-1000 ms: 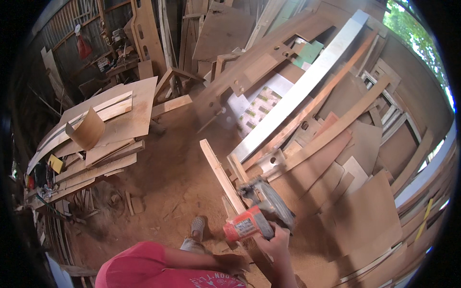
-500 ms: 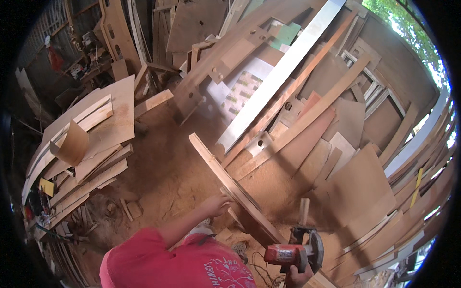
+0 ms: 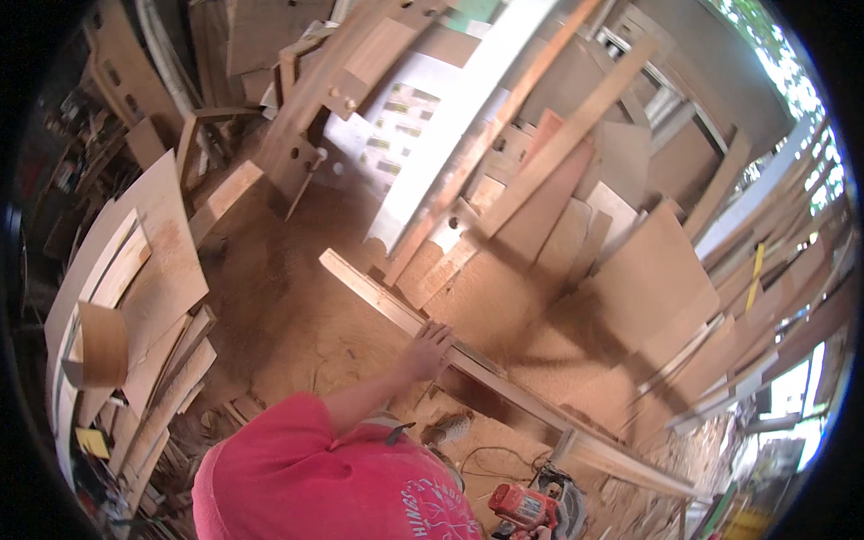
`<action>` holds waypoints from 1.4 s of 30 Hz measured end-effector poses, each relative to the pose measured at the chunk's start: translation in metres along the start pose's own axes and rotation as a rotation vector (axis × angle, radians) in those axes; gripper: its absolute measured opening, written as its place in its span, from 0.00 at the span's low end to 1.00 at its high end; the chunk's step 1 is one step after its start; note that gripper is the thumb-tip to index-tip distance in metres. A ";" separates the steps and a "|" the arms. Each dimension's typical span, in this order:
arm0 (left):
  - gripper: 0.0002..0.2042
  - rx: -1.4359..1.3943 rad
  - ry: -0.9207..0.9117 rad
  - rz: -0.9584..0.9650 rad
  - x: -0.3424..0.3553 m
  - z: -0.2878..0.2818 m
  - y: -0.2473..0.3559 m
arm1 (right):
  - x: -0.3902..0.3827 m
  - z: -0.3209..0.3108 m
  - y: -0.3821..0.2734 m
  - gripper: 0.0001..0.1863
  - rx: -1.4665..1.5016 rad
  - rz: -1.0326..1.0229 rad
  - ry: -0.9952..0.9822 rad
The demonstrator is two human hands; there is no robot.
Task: The person cuts a long wood plank using a circular saw, then picks up the wood piece.
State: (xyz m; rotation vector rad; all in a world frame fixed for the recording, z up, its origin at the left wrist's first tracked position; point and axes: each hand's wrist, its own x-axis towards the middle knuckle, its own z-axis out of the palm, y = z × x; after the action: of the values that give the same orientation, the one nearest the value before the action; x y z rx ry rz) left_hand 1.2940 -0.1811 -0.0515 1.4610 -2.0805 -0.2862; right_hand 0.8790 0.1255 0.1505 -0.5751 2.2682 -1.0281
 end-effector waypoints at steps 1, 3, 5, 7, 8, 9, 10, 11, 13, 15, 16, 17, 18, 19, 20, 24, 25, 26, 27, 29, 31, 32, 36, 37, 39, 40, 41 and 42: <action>0.23 -0.023 -0.028 -0.030 0.000 -0.001 -0.004 | -0.011 -0.003 0.007 0.35 0.005 0.020 0.021; 0.25 -0.085 -0.086 0.017 0.010 0.002 -0.002 | -0.036 -0.018 0.022 0.35 0.018 0.049 0.091; 0.26 -0.183 -0.083 0.024 0.016 0.005 0.004 | -0.057 -0.039 0.042 0.36 0.022 0.063 0.147; 0.26 -0.167 -0.077 0.042 0.012 0.011 -0.008 | -0.082 -0.022 0.011 0.22 0.076 0.141 0.115; 0.25 -0.172 -0.095 0.045 0.015 0.013 -0.002 | -0.094 -0.011 -0.014 0.07 0.076 0.097 0.226; 0.25 -0.163 -0.103 0.037 0.017 0.003 0.001 | -0.092 -0.016 -0.006 0.06 0.076 0.085 0.236; 0.25 -0.160 -0.085 0.060 0.015 0.000 -0.001 | -0.089 -0.019 0.008 0.04 0.082 0.069 0.233; 0.25 -0.156 -0.066 0.083 0.016 0.002 -0.002 | -0.094 -0.022 0.012 0.04 0.124 0.083 0.309; 0.24 -0.089 -0.094 0.068 0.015 0.002 0.004 | -0.097 -0.028 0.017 0.02 0.112 0.108 0.294; 0.23 -0.050 -0.068 0.096 0.018 0.008 -0.003 | -0.103 -0.031 0.023 0.02 0.193 0.125 0.328; 0.23 -0.061 -0.073 0.141 0.017 0.013 -0.001 | -0.104 -0.036 0.032 0.03 0.221 0.132 0.339; 0.22 -0.059 -0.094 0.065 0.017 0.015 0.004 | -0.105 -0.040 0.043 0.04 0.251 0.138 0.347; 0.21 -0.057 -0.117 -0.015 0.016 0.018 0.011 | -0.107 -0.047 0.056 0.06 0.218 0.065 0.360; 0.21 -0.061 -0.121 0.016 0.016 0.025 0.019 | -0.106 -0.057 0.066 0.07 0.209 0.029 0.377; 0.20 -0.038 -0.106 0.009 0.017 0.029 0.028 | -0.104 -0.062 0.075 0.08 0.202 -0.007 0.386; 0.19 -0.069 -0.086 0.061 0.036 0.054 0.084 | -0.090 -0.100 0.092 0.18 0.260 0.100 0.329; 0.19 -0.060 -0.081 0.071 0.042 0.071 0.092 | -0.080 -0.109 0.101 0.18 0.295 0.144 0.302; 0.19 -0.031 -0.067 0.199 0.051 0.089 0.099 | -0.070 -0.118 0.108 0.19 0.332 0.184 0.273; 0.19 -0.006 -0.058 0.322 0.055 0.101 0.120 | -0.060 -0.129 0.126 0.20 0.372 0.062 0.294; 0.19 -0.118 -0.103 0.283 0.059 0.135 0.203 | -0.044 -0.156 0.171 0.21 0.413 -0.056 0.307; 0.18 -0.225 -0.153 0.302 0.066 0.161 0.283 | -0.030 -0.180 0.217 0.16 0.271 -0.005 0.359; 0.18 -0.226 -0.165 0.355 0.067 0.176 0.316 | -0.023 -0.193 0.222 0.15 0.222 -0.066 0.397; 0.17 -0.257 -0.296 0.497 0.069 0.208 0.441 | 0.004 -0.244 0.255 0.11 0.167 -0.169 0.468; 0.16 -0.279 -0.322 0.492 0.072 0.216 0.463 | 0.007 -0.251 0.283 0.11 0.106 -0.011 0.491; 0.14 -0.305 -0.369 0.489 0.069 0.236 0.484 | 0.015 -0.267 0.305 0.12 0.106 0.115 0.512; 0.14 -0.298 -0.416 0.515 0.069 0.245 0.496 | 0.016 -0.279 0.310 0.12 0.081 0.209 0.485; 0.14 -0.293 -0.420 0.517 0.070 0.253 0.513 | 0.021 -0.292 0.309 0.12 0.083 0.245 0.507; 0.13 -0.296 -0.415 0.520 0.072 0.264 0.529 | 0.021 -0.302 0.309 0.12 0.082 0.273 0.536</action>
State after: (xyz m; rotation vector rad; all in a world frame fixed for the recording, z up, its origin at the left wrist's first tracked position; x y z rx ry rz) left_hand 0.7093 -0.0855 0.0126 0.6914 -2.5197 -0.6947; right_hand 0.6209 0.4615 0.0651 0.0647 2.6430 -1.2329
